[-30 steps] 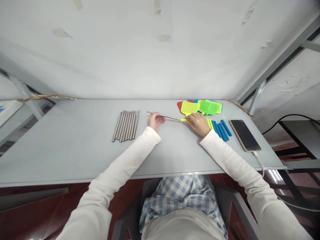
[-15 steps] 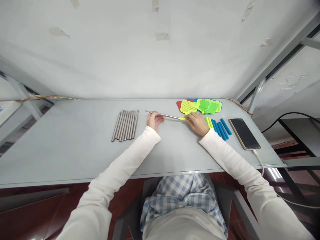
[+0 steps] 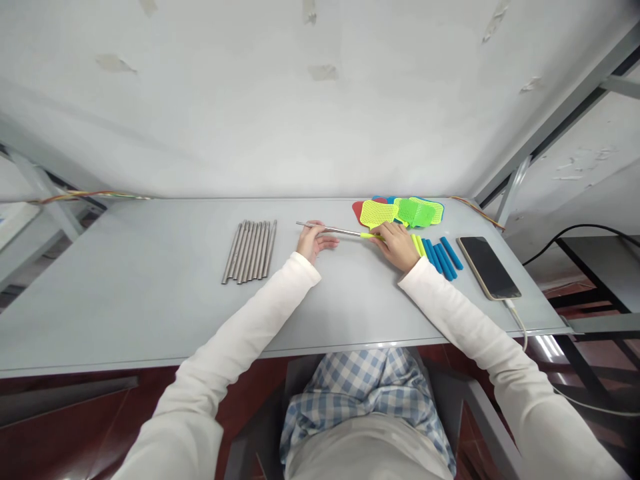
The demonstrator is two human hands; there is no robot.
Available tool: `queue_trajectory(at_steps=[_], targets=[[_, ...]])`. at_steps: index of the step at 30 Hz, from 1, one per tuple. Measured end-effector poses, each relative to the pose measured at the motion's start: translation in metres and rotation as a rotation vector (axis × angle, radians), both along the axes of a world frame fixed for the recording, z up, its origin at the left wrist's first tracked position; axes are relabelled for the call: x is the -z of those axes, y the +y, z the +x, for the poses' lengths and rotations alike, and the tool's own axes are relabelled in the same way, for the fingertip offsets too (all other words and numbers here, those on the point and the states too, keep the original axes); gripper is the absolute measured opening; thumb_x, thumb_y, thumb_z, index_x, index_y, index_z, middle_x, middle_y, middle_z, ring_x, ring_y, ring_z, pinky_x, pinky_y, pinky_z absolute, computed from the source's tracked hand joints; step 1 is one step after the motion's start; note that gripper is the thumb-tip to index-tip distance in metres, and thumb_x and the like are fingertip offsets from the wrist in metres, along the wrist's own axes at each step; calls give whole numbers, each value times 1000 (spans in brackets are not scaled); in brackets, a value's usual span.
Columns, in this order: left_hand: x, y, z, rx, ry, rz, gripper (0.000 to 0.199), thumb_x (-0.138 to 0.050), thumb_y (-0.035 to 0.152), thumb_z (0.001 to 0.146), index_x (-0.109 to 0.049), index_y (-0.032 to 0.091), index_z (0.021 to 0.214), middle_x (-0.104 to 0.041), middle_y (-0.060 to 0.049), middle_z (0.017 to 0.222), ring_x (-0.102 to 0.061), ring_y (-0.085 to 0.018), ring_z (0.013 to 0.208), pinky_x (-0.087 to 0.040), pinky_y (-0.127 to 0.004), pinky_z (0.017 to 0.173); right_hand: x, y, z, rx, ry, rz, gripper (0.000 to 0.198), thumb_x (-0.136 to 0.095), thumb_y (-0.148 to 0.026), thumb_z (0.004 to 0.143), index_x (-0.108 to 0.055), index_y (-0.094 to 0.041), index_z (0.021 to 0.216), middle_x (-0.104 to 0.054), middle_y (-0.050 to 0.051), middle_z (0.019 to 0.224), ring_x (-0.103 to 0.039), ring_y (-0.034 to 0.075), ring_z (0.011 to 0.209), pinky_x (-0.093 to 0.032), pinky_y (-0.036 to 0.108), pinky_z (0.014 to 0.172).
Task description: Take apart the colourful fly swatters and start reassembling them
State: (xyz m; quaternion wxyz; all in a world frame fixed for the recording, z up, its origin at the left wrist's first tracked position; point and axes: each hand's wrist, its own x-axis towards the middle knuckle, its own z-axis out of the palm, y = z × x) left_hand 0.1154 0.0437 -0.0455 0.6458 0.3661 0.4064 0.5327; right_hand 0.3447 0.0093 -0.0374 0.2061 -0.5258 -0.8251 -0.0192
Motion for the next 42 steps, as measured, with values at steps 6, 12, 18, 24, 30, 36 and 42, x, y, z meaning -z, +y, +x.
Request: queue_trajectory(at_steps=[6, 12, 18, 24, 30, 36, 42], targets=[[-3, -13, 9, 231, 142, 102, 39, -71, 42, 72, -41, 24, 91, -70, 0, 77, -61, -11, 44, -39, -17, 39, 1, -6, -7, -46, 93, 17, 31, -36, -42, 99, -58, -20, 103, -66, 9, 101, -58, 21, 91, -35, 34, 81], [3, -25, 19, 288, 176, 207, 39, -71, 42, 75, -43, 25, 98, -66, 0, 90, -59, -8, 48, -36, -16, 39, -2, -13, -17, -62, 121, 56, 32, -38, -45, 98, -59, -20, 99, -67, 8, 97, -59, 20, 89, -34, 32, 78], [4, -34, 21, 301, 263, 366, 32, -69, 34, 78, -58, 23, 106, -64, -6, 107, -62, -11, 69, -41, -18, 47, -2, -20, -28, -105, 158, 48, 34, -39, -46, 98, -61, -20, 95, -67, 5, 84, -58, 17, 76, -35, 32, 76], [-4, -36, 21, 51, 159, 411, 16, -67, 32, 81, -56, 22, 89, -66, -4, 97, -62, -13, 86, -48, -24, 82, -6, -20, -25, -72, 166, 66, 36, -34, -41, 98, -61, -19, 107, -65, 9, 99, -58, 22, 95, -38, 35, 85], [-8, -23, 0, -50, 482, 482, 15, -68, 31, 81, -63, 27, 95, -60, 2, 74, -58, -12, 69, -45, -20, 73, 7, -1, -21, 210, -34, 79, 50, -38, -37, 94, -45, -7, 134, -44, 24, 139, -41, 35, 125, -34, 46, 98], [-5, -15, -7, 62, 1205, 669, 24, -57, 39, 88, -67, 29, 109, -66, -3, 94, -62, -17, 92, -41, -22, 63, 21, 8, -25, 314, -119, -21, 61, -39, -39, 93, -36, -1, 140, -44, 26, 140, -38, 36, 129, -30, 47, 103], [2, -14, -7, 56, 1386, 749, 29, -47, 43, 93, -62, 27, 113, -71, 0, 99, -65, -14, 92, -40, -23, 61, 12, 1, -22, 363, -136, 15, 54, -46, -42, 90, -49, -4, 129, -58, 20, 116, -51, 34, 105, -36, 42, 91]])
